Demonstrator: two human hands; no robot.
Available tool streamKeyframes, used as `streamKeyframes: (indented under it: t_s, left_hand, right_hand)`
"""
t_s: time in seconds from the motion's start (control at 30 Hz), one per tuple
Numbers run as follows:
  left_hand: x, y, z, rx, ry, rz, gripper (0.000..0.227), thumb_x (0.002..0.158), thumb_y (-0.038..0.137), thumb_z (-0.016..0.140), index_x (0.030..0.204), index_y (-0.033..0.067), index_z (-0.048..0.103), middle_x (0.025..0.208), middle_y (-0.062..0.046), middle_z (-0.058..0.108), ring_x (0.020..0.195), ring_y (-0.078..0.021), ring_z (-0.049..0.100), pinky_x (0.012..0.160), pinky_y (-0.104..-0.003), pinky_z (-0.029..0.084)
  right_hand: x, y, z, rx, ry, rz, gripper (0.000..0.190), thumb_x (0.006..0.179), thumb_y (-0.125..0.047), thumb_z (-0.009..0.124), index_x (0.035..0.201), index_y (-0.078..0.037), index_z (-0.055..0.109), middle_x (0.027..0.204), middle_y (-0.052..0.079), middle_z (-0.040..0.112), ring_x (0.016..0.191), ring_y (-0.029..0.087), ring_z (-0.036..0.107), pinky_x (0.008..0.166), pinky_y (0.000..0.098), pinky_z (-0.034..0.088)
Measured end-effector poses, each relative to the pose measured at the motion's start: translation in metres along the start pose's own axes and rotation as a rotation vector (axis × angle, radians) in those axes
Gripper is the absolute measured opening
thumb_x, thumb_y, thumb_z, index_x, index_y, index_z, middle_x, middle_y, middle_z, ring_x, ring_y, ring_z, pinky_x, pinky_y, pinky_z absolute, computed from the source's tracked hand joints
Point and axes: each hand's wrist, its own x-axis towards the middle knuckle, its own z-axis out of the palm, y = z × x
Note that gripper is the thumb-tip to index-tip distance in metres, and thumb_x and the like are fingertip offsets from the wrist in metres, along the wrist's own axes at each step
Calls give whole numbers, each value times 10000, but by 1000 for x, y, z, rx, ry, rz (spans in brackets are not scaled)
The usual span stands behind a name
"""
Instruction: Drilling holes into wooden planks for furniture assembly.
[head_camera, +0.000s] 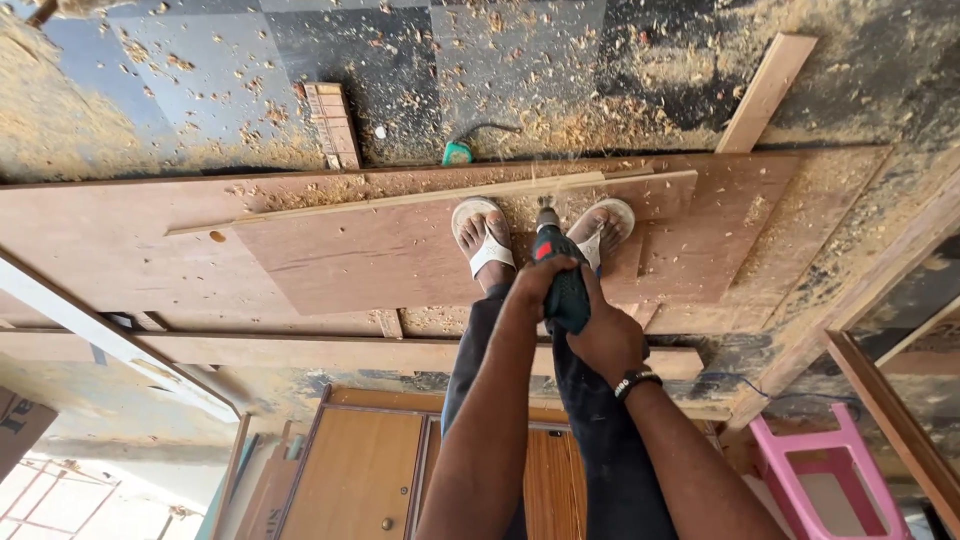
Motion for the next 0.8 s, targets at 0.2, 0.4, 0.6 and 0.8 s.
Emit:
streamKeyframes:
  t_s: [0.2,0.4,0.6,0.8]
  left_hand:
    - [2,15,-9,-270,-446,-164,337,848,235,749,1065,-17,697,853,-120,763,651,-249,737,652,-385,657]
    - [4,12,24,-177,-341,-127,319,789,288,751,991,50,688,759,-80,722,554,-253,690,567,-420,627]
    - [24,-10,-7,-56,-138,-36,409,807,198,837,1039,-100,681,828,-149,734,629,-286,709,626,-438,632]
    - [10,11,-9,-301,-536,-143,363,799,218,745,1062,-25,683,873,-143,772,686,-278,758,696,-402,664]
  right_hand:
    - [17,-14,-31,-260,13,-136,1093,717,-183,771,1635,-263,183,987,165,742,824,365,742,713,482,593]
    - [6,-12,-66,-275,-119,-49,1109,736,-233,784,1650,-330,165,948,148,760,836,356,749,769,461,595]
    - [-3,-14,-18,-54,-43,20,1124,741,-284,804,1648,-335,143,918,169,756,831,379,731,753,488,586]
    - [10,-15,-26,-232,56,-158,1100,713,-259,816,1618,-252,190,912,167,754,819,383,729,706,505,593]
